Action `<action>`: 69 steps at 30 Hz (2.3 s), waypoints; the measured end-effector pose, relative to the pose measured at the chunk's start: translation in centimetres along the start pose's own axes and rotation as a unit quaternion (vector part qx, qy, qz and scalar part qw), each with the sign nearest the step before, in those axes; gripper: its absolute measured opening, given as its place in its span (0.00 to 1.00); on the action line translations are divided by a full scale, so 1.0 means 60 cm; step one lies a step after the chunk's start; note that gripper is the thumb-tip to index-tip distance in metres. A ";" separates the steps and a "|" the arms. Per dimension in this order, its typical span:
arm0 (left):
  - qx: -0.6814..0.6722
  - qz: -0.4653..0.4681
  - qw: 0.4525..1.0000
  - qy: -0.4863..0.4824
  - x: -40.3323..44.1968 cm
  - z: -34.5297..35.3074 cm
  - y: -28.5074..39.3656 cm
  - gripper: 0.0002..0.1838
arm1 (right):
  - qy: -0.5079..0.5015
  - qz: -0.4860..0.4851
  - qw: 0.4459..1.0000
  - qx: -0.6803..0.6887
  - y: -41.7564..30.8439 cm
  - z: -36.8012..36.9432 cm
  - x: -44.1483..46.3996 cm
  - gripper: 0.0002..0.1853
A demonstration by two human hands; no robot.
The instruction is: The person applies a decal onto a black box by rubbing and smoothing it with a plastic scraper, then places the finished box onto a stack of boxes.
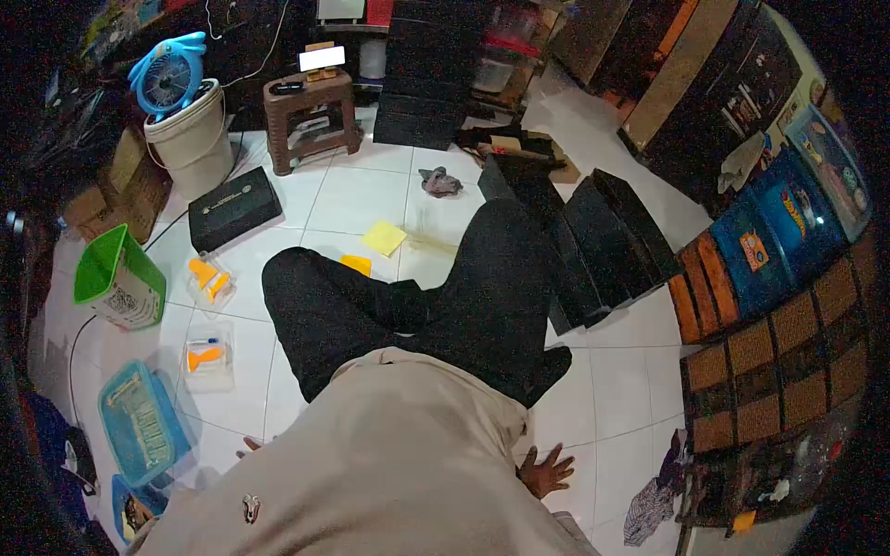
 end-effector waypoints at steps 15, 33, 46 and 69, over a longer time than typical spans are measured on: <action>0.014 0.036 0.999 0.007 0.011 0.028 -0.001 0.42 | -0.032 0.001 0.998 -0.045 -0.009 -0.012 -0.004 0.44; 0.032 0.016 0.999 -0.011 0.012 0.022 -0.003 0.43 | -0.029 -0.008 0.999 -0.033 -0.012 -0.019 -0.009 0.44; 0.055 0.024 0.998 -0.020 0.028 0.012 -0.032 0.43 | 0.006 -0.018 0.997 -0.072 0.009 0.015 0.009 0.42; 0.063 0.044 0.996 -0.039 0.064 0.007 0.029 0.44 | 0.144 -0.226 0.963 0.025 0.157 0.075 0.013 0.48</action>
Point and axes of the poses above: each hand's wrist, its own x-axis towards the middle knuckle, its own z-axis out of the palm, y = z × x, the point moved 3 cm from there along x, towards the middle knuckle, and after that the axes turned 13 degrees about -z, right-handed, at the moved point
